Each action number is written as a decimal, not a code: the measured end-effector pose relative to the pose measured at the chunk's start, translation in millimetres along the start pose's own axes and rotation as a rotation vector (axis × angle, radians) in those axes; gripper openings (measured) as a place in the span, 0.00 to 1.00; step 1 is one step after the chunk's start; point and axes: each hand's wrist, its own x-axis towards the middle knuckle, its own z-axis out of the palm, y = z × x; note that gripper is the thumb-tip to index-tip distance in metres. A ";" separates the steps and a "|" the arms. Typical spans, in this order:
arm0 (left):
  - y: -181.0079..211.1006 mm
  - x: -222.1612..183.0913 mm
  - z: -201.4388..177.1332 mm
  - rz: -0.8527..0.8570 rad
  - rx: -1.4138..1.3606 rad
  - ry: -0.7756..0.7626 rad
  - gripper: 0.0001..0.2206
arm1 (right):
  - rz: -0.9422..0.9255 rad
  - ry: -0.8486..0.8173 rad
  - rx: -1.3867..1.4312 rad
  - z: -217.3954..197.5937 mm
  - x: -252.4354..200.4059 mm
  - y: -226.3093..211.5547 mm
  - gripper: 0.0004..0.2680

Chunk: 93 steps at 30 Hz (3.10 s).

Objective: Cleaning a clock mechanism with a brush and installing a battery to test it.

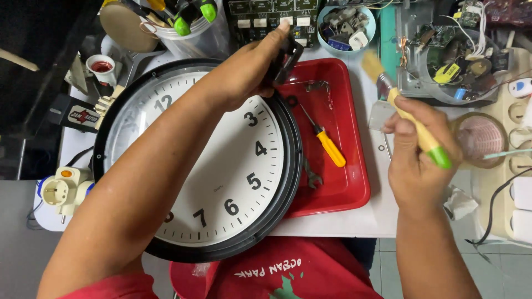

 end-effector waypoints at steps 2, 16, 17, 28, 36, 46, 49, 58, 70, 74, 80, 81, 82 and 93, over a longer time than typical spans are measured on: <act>1.7 -8.7 -2.1 0.013 -0.045 -0.033 0.25 | -0.110 -0.024 -0.107 -8.7 14.7 -2.0 0.11; -21.6 2.0 -19.1 0.028 -0.516 -0.331 0.41 | -0.340 -0.838 -0.794 90.5 81.0 61.3 0.08; -23.4 3.1 -19.8 0.075 -0.563 -0.398 0.39 | -0.383 -0.842 -0.821 96.9 82.4 62.0 0.10; -27.4 6.8 -22.2 0.102 -0.588 -0.514 0.42 | -0.227 -1.059 -0.833 110.7 96.9 50.6 0.06; -23.0 -6.3 -19.3 0.124 -0.515 -0.470 0.41 | -0.399 -0.863 -0.756 103.5 87.9 72.2 0.05; -25.3 -61.0 -20.1 0.065 -0.432 -0.104 0.36 | -0.430 -0.360 -0.464 47.5 88.4 12.9 0.03; -27.9 -71.8 -19.8 0.066 -0.401 -0.022 0.35 | -0.187 -0.312 -0.260 38.2 80.2 -21.4 0.01; -40.6 -189.6 -45.1 0.204 0.006 0.203 0.38 | 0.439 -0.612 -0.423 4.5 49.1 -61.3 0.03; -182.2 -227.1 -42.8 0.501 -0.523 1.037 0.38 | -0.151 -0.424 -1.164 13.9 -56.5 9.2 0.14; -164.8 -222.2 -35.6 0.453 -0.391 1.074 0.43 | -0.027 -0.486 -1.199 14.9 -61.4 8.2 0.16; -165.1 -210.8 -38.5 0.448 -0.211 1.064 0.44 | -0.040 -0.492 -1.232 8.9 -70.9 4.5 0.17; -164.5 -209.0 -40.5 0.468 -0.170 1.056 0.45 | -0.003 -0.513 -1.212 8.1 -70.5 0.5 0.17; -164.6 -205.2 -43.2 0.476 -0.169 1.056 0.45 | -0.004 -0.506 -1.213 7.8 -71.6 3.2 0.17; -165.1 -191.5 -41.7 0.427 -0.177 0.934 0.43 | -0.089 -0.416 -1.356 3.5 -80.1 0.9 0.19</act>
